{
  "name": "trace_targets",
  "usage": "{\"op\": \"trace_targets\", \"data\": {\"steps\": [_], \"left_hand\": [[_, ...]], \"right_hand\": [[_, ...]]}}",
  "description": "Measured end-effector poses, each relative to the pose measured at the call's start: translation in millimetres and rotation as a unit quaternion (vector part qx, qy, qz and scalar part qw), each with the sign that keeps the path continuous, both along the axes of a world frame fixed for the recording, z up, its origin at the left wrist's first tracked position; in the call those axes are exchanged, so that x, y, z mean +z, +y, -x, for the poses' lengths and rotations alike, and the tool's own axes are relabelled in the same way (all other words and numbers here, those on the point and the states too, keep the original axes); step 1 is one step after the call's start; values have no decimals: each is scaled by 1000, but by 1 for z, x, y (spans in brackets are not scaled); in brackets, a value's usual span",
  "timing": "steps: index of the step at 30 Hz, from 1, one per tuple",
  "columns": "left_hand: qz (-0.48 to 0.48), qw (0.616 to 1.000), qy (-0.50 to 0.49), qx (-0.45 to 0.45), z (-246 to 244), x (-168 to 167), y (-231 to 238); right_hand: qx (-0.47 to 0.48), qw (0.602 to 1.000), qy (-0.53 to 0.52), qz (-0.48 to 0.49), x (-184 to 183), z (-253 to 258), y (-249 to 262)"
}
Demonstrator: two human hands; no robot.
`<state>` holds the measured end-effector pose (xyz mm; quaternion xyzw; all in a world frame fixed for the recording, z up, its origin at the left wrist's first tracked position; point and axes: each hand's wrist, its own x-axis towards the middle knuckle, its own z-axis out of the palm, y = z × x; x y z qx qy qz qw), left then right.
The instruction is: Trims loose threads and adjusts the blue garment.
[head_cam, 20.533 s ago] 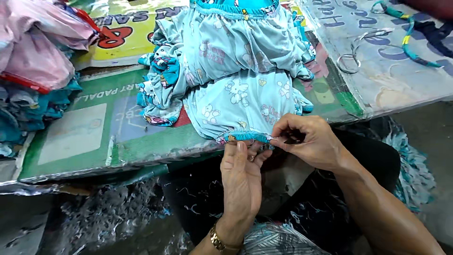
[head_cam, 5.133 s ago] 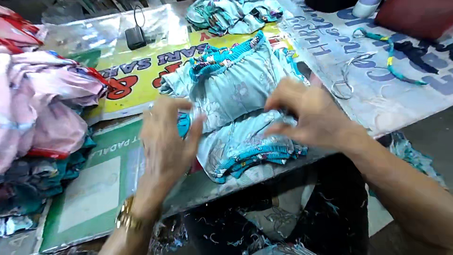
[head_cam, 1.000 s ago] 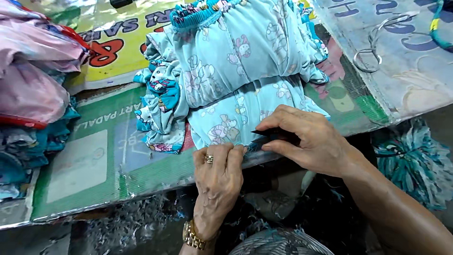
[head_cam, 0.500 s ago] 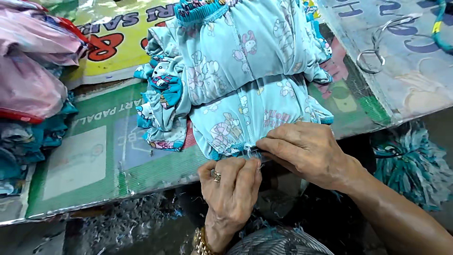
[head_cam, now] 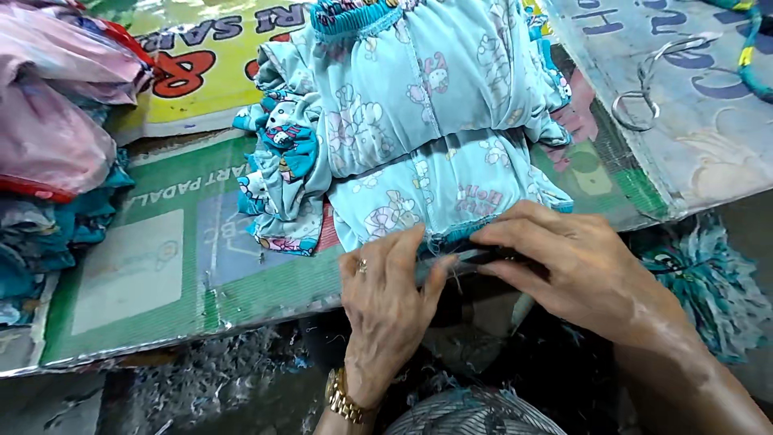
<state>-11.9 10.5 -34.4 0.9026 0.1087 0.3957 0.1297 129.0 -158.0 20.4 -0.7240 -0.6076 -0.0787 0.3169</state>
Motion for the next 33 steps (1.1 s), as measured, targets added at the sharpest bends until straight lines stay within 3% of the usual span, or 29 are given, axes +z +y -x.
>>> {"op": "trace_targets", "data": {"steps": [8,16,24,33], "left_hand": [[-38,999,-16,-12,4,-3,6],[21,999,-25,-1,9,7,-3],[4,996,-83,-11,14,-4,-5],[-15,996,-79,-29,11,-8,-11]], "right_hand": [[12,1000,3,-26,-14,-5,21],[-8,994,-109,-2,-11,4,23],[-19,988,-147,-40,-15,8,18],[45,984,-157,-67,-20,6,32]]}}
